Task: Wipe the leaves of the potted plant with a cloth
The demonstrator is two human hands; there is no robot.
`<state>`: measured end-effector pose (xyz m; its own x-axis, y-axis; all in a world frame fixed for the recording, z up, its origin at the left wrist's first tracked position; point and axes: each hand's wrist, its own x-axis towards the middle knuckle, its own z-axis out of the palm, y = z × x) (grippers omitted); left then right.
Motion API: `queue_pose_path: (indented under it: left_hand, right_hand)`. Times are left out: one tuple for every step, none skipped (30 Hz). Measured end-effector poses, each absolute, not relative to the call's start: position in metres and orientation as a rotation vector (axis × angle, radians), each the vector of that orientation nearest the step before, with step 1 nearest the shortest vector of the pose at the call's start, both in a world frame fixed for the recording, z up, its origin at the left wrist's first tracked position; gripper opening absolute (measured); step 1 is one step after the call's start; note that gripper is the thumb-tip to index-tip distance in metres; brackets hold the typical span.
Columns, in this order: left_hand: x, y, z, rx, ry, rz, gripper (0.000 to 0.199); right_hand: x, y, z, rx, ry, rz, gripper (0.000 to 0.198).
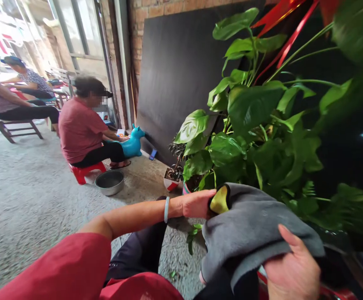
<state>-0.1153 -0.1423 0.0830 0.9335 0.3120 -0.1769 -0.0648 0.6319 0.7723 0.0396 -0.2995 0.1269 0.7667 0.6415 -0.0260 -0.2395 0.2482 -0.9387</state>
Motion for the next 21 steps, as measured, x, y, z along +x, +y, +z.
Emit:
queue_pose_path:
  left_hand:
    - [-0.115,-0.143,0.080,0.811,0.306,0.223,0.043]
    - [-0.115,-0.146,0.077,0.775,0.308,0.200,0.047]
    - [-0.115,-0.150,0.072,0.754,0.303,0.148,0.051]
    - [-0.115,-0.157,0.067,0.745,0.281,0.084,0.055]
    - [-0.115,-0.165,0.062,0.746,0.243,0.016,0.060]
    - [-0.114,-0.174,0.058,0.760,0.202,-0.044,0.062]
    - [-0.112,-0.183,0.056,0.791,0.171,-0.079,0.062]
    - [-0.110,-0.191,0.056,0.841,0.163,-0.084,0.059]
    - [-0.108,-0.196,0.058,0.899,0.179,-0.058,0.054]
    - [-0.106,-0.198,0.063,0.958,0.208,-0.014,0.049]
    - [-0.104,-0.198,0.069,1.013,0.238,0.033,0.045]
    - [-0.105,-0.194,0.078,1.065,0.259,0.078,0.043]
    - [-0.106,-0.187,0.088,1.117,0.270,0.116,0.042]
    - [-0.109,-0.178,0.100,1.172,0.280,0.154,0.041]
    - [-0.113,-0.168,0.111,1.228,0.293,0.199,0.039]
    - [-0.117,-0.156,0.122,1.283,0.324,0.256,0.038]
    - [-0.121,-0.144,0.131,1.314,0.372,0.307,0.038]
    - [-0.124,-0.132,0.139,1.324,0.423,0.344,0.038]
    - [-0.127,-0.120,0.145,1.327,0.472,0.355,0.039]
    - [-0.128,-0.110,0.149,1.319,0.519,0.354,0.040]
    - [-0.129,-0.102,0.150,1.309,0.560,0.349,0.040]
  right_hand:
    - [0.039,-0.305,0.133,-1.172,-0.326,0.598,0.045]
    - [0.039,-0.310,0.138,-1.168,-0.262,0.582,0.046]
    - [0.039,-0.314,0.141,-1.163,-0.223,0.566,0.047]
    - [0.039,-0.318,0.141,-1.163,-0.215,0.544,0.047]
    - [0.039,-0.320,0.139,-1.174,-0.221,0.525,0.046]
    - [0.039,-0.321,0.136,-1.199,-0.222,0.517,0.045]
    - [0.039,-0.321,0.130,-1.231,-0.218,0.517,0.043]
    - [0.038,-0.321,0.124,-1.265,-0.218,0.532,0.041]
    - [0.038,-0.320,0.119,-1.296,-0.231,0.564,0.040]
    - [0.038,-0.320,0.114,-1.322,-0.260,0.604,0.040]
    - [0.039,-0.320,0.111,-1.338,-0.301,0.643,0.040]
    - [0.041,-0.320,0.110,-1.350,-0.344,0.678,0.041]
    - [0.044,-0.321,0.110,-1.362,-0.391,0.713,0.043]
    - [0.049,-0.323,0.113,-1.382,-0.436,0.748,0.045]
    - [0.055,-0.326,0.116,-1.411,-0.481,0.780,0.048]
    - [0.062,-0.329,0.120,-1.453,-0.516,0.816,0.050]
    - [0.070,-0.333,0.125,-1.505,-0.542,0.849,0.051]
    - [0.077,-0.338,0.128,-1.561,-0.556,0.867,0.051]
    - [0.084,-0.344,0.132,-1.611,-0.563,0.874,0.050]
    - [0.089,-0.349,0.134,-1.647,-0.559,0.873,0.049]
    - [0.094,-0.354,0.135,-1.670,-0.553,0.868,0.049]
